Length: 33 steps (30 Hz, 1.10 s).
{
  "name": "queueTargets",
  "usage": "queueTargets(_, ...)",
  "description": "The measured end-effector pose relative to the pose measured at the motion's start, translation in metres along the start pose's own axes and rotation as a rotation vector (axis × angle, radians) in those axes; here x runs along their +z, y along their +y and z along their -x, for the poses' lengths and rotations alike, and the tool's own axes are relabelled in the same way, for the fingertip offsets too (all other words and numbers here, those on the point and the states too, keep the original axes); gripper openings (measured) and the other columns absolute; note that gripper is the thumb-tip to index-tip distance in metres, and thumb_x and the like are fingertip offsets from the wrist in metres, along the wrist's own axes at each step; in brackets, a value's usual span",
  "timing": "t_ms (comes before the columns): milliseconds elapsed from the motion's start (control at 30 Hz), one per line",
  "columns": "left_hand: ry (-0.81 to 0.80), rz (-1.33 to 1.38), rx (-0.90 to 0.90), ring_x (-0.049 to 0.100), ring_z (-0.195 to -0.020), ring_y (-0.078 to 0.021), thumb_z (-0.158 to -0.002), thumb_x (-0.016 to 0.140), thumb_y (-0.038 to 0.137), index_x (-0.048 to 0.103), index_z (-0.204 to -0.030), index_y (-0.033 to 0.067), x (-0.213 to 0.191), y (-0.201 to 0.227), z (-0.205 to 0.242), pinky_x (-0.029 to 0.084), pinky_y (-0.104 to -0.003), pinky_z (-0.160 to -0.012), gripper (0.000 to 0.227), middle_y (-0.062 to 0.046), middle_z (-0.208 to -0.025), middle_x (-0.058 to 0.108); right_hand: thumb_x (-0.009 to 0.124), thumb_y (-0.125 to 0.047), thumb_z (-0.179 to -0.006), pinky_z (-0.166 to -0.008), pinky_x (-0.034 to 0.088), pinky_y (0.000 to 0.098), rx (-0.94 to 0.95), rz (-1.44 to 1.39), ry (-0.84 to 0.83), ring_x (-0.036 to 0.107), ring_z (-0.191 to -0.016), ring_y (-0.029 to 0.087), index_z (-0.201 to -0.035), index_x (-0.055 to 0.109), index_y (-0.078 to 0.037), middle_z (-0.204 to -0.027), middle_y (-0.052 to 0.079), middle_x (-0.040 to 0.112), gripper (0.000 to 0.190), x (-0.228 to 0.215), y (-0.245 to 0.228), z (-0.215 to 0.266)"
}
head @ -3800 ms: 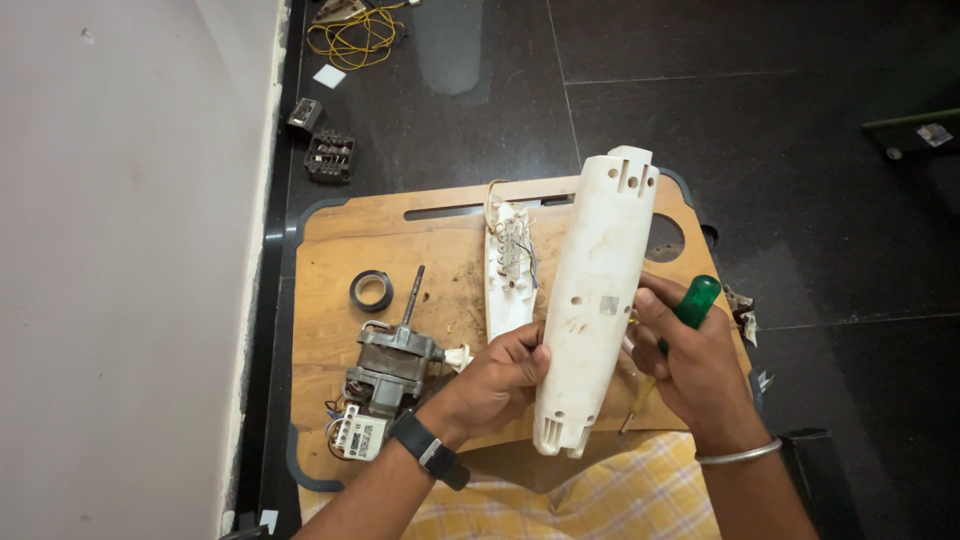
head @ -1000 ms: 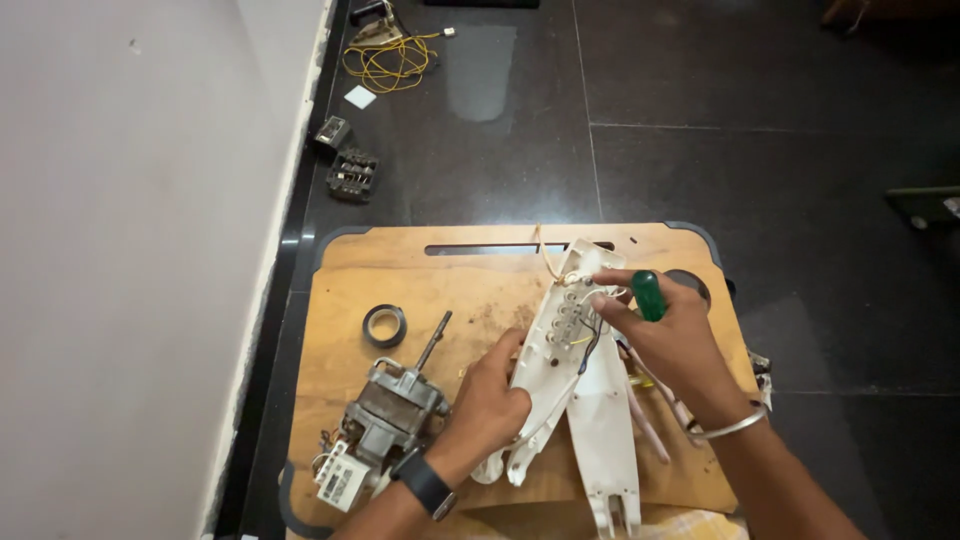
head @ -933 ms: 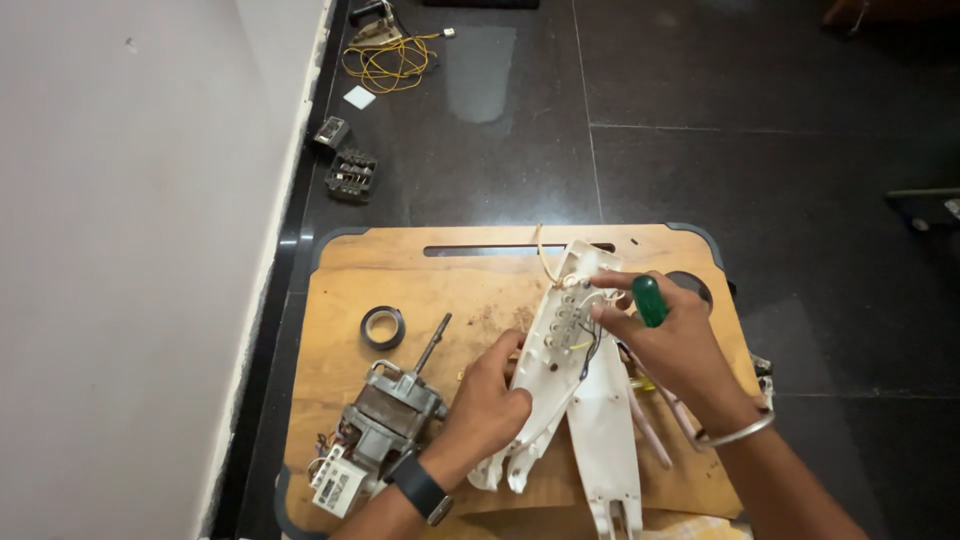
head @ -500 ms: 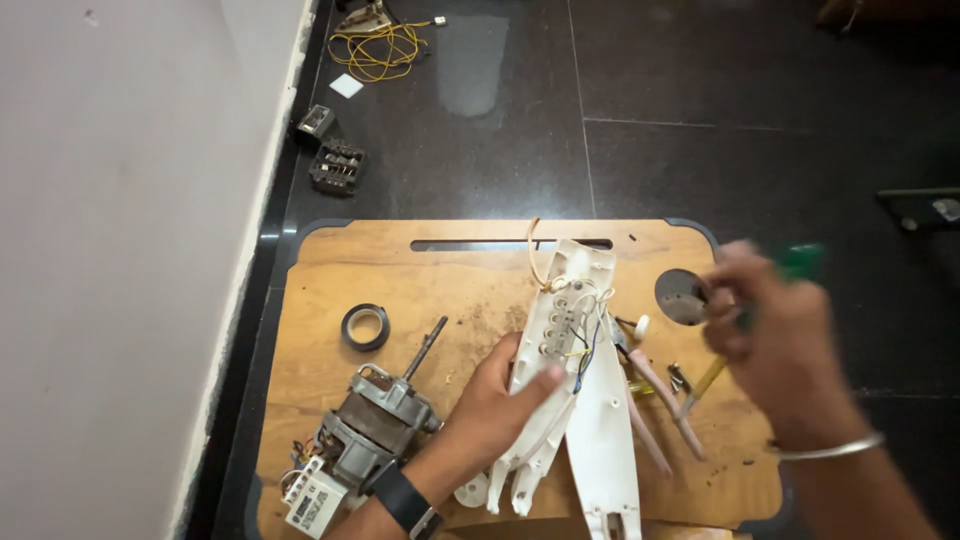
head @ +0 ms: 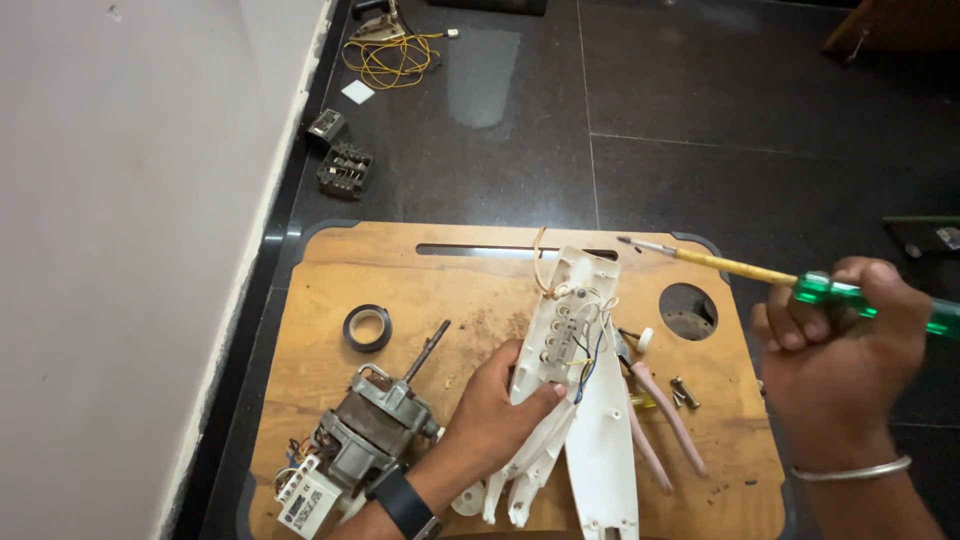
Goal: Repairing an electrical appliance by disassembling the housing and manipulating internal wiring.
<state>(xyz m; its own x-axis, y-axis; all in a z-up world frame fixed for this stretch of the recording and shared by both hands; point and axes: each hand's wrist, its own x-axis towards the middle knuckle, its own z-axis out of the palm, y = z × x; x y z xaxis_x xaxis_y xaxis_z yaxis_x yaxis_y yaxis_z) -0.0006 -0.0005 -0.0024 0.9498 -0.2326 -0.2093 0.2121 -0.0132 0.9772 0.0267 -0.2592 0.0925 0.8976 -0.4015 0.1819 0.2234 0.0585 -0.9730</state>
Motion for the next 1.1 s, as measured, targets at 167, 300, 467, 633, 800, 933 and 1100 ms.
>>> queueTargets(167,0.032,-0.049,0.03,0.075,-0.099,-0.0165,-0.087,0.073,0.017,0.061,-0.124,0.0036,0.001,0.001,0.003,0.058,-0.032,-0.088,0.041,-0.01,-0.107,0.078,0.051,-0.036,-0.101,-0.051,0.033,0.0285,-0.045,0.045,-0.028,0.036,-0.052,0.008,-0.081,0.046,-0.019,-0.057,-0.004,0.036,0.027,0.006,-0.003,0.0)
queueTargets(300,0.058,-0.157,0.081,0.076,-0.101,-0.0206,-0.088,0.073,0.017,0.06,-0.124,0.0036,0.0,0.0,0.006,0.057,-0.035,-0.089,0.041,-0.013,-0.107,0.077,0.052,-0.024,-0.098,-0.045,0.031,0.0264,-0.043,0.028,-0.086,0.033,-0.044,0.007,-0.076,0.044,-0.017,-0.053,-0.002,0.037,0.024,0.011,-0.004,0.0)
queueTargets(467,0.048,-0.143,0.07,0.077,-0.1,-0.0217,-0.088,0.072,0.018,0.059,-0.123,0.004,0.0,0.001,0.006,0.058,-0.036,-0.088,0.04,-0.014,-0.106,0.078,0.051,-0.02,-0.098,-0.044,0.031,0.0254,-0.032,0.089,-0.069,0.035,-0.047,0.007,-0.077,0.045,-0.016,-0.055,-0.002,0.04,0.022,0.002,0.01,-0.003)
queueTargets(633,0.04,-0.138,0.03,0.077,-0.101,-0.0214,-0.088,0.071,0.018,0.059,-0.123,0.0048,0.0,0.006,0.007,0.058,-0.036,-0.087,0.039,-0.013,-0.106,0.078,0.052,-0.018,-0.1,-0.043,0.032,0.0265,-0.068,0.103,-0.087,0.037,-0.047,0.008,-0.079,0.044,-0.016,-0.055,-0.001,0.041,0.023,0.002,0.014,-0.005)
queueTargets(800,0.033,-0.13,0.053,0.077,-0.1,-0.0217,-0.089,0.071,0.018,0.06,-0.121,0.004,-0.001,0.005,0.008,0.059,-0.036,-0.086,0.037,-0.013,-0.106,0.078,0.052,-0.016,-0.1,-0.043,0.033,0.0264,-0.09,0.073,-0.143,0.037,-0.044,0.007,-0.079,0.043,-0.015,-0.054,-0.001,0.04,0.022,-0.004,0.02,-0.007)
queueTargets(933,0.04,-0.149,0.045,0.077,-0.1,-0.0219,-0.089,0.071,0.018,0.06,-0.121,0.0041,-0.001,0.003,0.006,0.058,-0.036,-0.087,0.037,-0.014,-0.106,0.078,0.052,-0.015,-0.101,-0.043,0.034,0.0258,-0.122,0.085,-0.158,0.038,-0.043,0.006,-0.078,0.043,-0.014,-0.056,-0.001,0.04,0.025,-0.005,0.022,-0.006)
queueTargets(1100,0.043,-0.166,0.099,0.077,-0.102,-0.0251,-0.09,0.068,0.019,0.056,-0.125,0.0042,-0.003,0.002,0.008,0.057,-0.037,-0.088,0.04,-0.016,-0.107,0.077,0.056,-0.011,-0.104,-0.046,0.044,0.0239,-0.179,0.156,-0.188,0.05,-0.048,0.007,-0.086,0.047,-0.013,-0.061,0.002,0.05,0.02,-0.004,0.021,-0.005)
